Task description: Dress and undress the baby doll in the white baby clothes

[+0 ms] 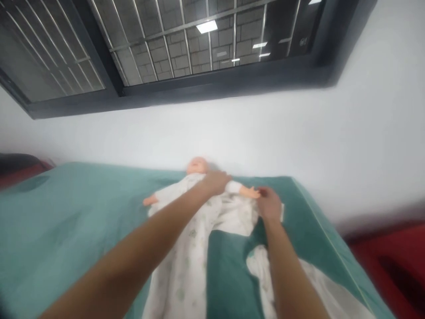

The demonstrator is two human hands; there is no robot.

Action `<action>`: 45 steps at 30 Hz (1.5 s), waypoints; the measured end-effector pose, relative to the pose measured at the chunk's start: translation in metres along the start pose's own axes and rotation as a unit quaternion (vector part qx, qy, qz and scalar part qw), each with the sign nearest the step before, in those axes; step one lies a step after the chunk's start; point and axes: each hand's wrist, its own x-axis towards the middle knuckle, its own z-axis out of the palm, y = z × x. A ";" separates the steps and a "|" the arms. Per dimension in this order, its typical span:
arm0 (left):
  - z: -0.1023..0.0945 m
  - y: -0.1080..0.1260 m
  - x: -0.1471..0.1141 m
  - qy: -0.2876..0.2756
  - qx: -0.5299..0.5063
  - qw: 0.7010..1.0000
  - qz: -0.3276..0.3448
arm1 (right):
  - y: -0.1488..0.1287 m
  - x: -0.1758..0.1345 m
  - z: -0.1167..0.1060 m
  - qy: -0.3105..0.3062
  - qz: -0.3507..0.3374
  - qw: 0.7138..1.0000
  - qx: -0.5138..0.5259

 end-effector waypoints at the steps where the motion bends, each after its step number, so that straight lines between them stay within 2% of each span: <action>1: 0.003 0.002 0.001 0.001 -0.006 1.000 -0.003 | 0.000 0.001 -0.002 0.009 0.003 1.000 0.006; 5: 0.011 -0.003 -0.004 0.012 -0.033 0.999 -0.032 | -0.009 0.002 -0.009 0.071 0.013 0.997 0.009; 8: 0.014 -0.027 -0.031 0.053 -0.054 0.994 -0.078 | -0.027 -0.010 -0.003 0.082 -0.018 0.996 0.010; 9: 0.016 -0.038 -0.045 0.075 -0.062 0.990 -0.106 | -0.035 -0.018 0.001 0.058 -0.040 0.997 0.015; 10: 0.019 -0.048 -0.059 0.127 -0.089 0.974 -0.166 | -0.044 -0.026 0.007 0.021 -0.064 0.997 0.021; 11: 0.023 -0.058 -0.074 0.167 -0.116 0.951 -0.233 | -0.053 -0.035 0.013 -0.030 -0.086 0.995 0.026; 12: 0.027 -0.066 -0.087 0.182 -0.140 0.929 -0.290 | -0.063 -0.044 0.019 -0.089 -0.100 0.991 0.025; 14: 0.034 -0.075 -0.109 0.161 -0.191 0.898 -0.363 | -0.080 -0.061 0.028 -0.200 -0.097 0.975 0.009; 15: 0.036 -0.077 -0.116 0.141 -0.214 0.890 -0.377 | -0.087 -0.067 0.031 -0.244 -0.083 0.966 0.001; 17: 0.037 -0.076 -0.122 0.113 -0.259 0.885 -0.370 | -0.098 -0.075 0.033 -0.298 -0.046 0.954 -0.001; 20: 0.029 -0.069 -0.123 0.123 -0.318 0.878 -0.336 | -0.107 -0.078 0.031 -0.319 -0.004 0.947 0.042; 24: 0.022 -0.059 -0.122 0.167 -0.365 0.865 -0.301 | -0.108 -0.076 0.028 -0.284 0.027 0.953 0.099; 29: 0.033 -0.054 -0.116 0.246 -0.368 0.856 -0.267 | -0.102 -0.074 0.029 -0.249 0.047 0.964 0.083; 32: 0.042 -0.054 -0.109 0.264 -0.335 0.868 -0.253 | -0.099 -0.073 0.027 -0.233 0.012 0.971 0.041; 35: 0.050 -0.056 -0.103 0.276 -0.332 0.883 -0.183 | -0.101 -0.074 0.025 -0.184 -0.057 0.981 -0.001; 37: 0.055 -0.057 -0.099 0.271 -0.361 0.882 -0.137 | -0.106 -0.079 0.025 -0.167 -0.111 0.980 0.003; 39: 0.060 -0.060 -0.096 0.261 -0.391 0.875 -0.117 | -0.113 -0.087 0.025 -0.198 -0.164 0.966 0.015; 41: 0.063 -0.062 -0.094 0.256 -0.407 0.870 -0.109 | -0.121 -0.095 0.024 -0.259 -0.197 0.946 0.003; 45: 0.065 -0.065 -0.092 0.264 -0.421 0.862 -0.097 | -0.131 -0.103 0.023 -0.337 -0.199 0.919 -0.037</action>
